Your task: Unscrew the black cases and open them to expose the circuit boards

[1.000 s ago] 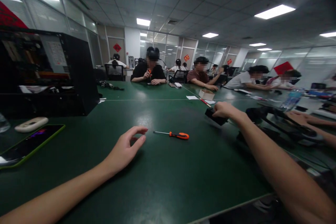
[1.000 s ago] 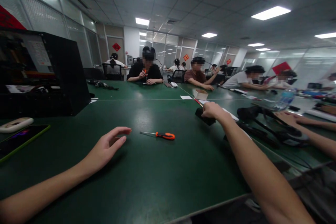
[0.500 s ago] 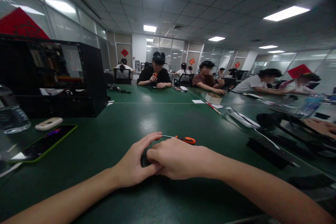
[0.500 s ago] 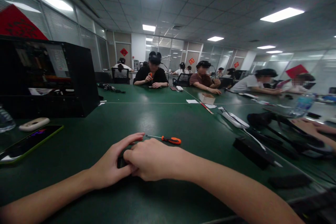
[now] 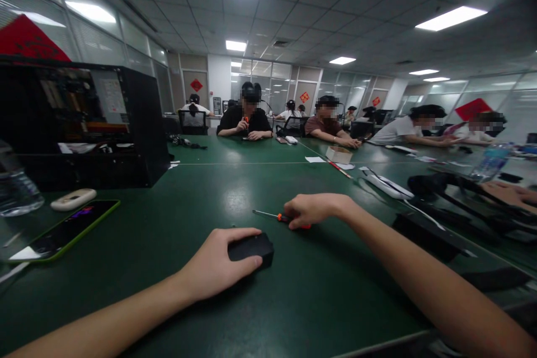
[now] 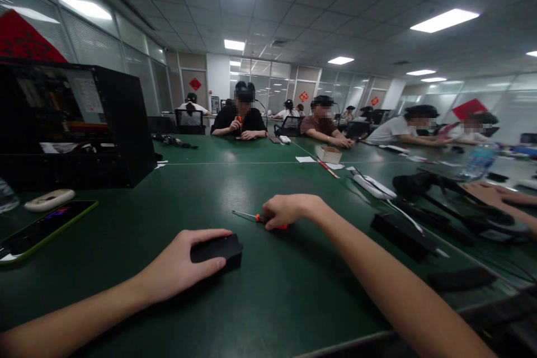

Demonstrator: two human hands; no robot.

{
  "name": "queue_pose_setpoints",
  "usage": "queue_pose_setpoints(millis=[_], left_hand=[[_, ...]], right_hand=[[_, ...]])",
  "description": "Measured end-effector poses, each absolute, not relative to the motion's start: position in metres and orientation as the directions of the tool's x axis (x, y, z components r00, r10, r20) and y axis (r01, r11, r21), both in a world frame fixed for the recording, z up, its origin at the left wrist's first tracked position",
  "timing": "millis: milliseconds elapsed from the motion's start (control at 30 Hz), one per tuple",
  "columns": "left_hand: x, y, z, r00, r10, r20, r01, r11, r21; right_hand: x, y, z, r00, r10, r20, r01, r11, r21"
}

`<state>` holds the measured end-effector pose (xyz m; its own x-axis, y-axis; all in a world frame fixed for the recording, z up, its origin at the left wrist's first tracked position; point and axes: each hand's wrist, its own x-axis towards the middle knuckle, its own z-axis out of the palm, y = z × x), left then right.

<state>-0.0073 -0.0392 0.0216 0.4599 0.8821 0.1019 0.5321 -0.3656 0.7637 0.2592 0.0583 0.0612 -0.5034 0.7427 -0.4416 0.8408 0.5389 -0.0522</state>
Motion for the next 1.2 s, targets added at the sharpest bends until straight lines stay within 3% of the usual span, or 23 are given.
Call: queue_pose_setpoints(millis=[167,333,467,733,1200], left_hand=[[-0.006,-0.037,0.021,0.456,0.886,0.085,0.51,-0.339,0.791],[-0.01,-0.031,0.019,0.511,0.858,0.048,0.489,-0.336,0.805],[-0.012,-0.028,0.019,0.554,0.832,0.024,0.479,-0.342,0.809],[-0.014,-0.027,0.016,0.572,0.819,0.053,0.47,-0.38,0.796],[-0.015,-0.025,0.017,0.593,0.803,0.054,0.468,-0.399,0.789]], right_hand=[[0.251,0.051,0.098,-0.529,0.72,-0.449,0.832,0.545,-0.105],[0.241,0.018,0.175,-0.706,0.686,-0.175,0.707,0.7,-0.103],[0.231,-0.013,0.207,-0.733,0.679,-0.048,0.681,0.731,-0.05],[0.225,-0.027,0.194,-0.741,0.67,-0.036,0.67,0.742,0.015],[0.204,-0.002,0.184,-0.775,0.626,-0.089,0.627,0.779,0.018]])
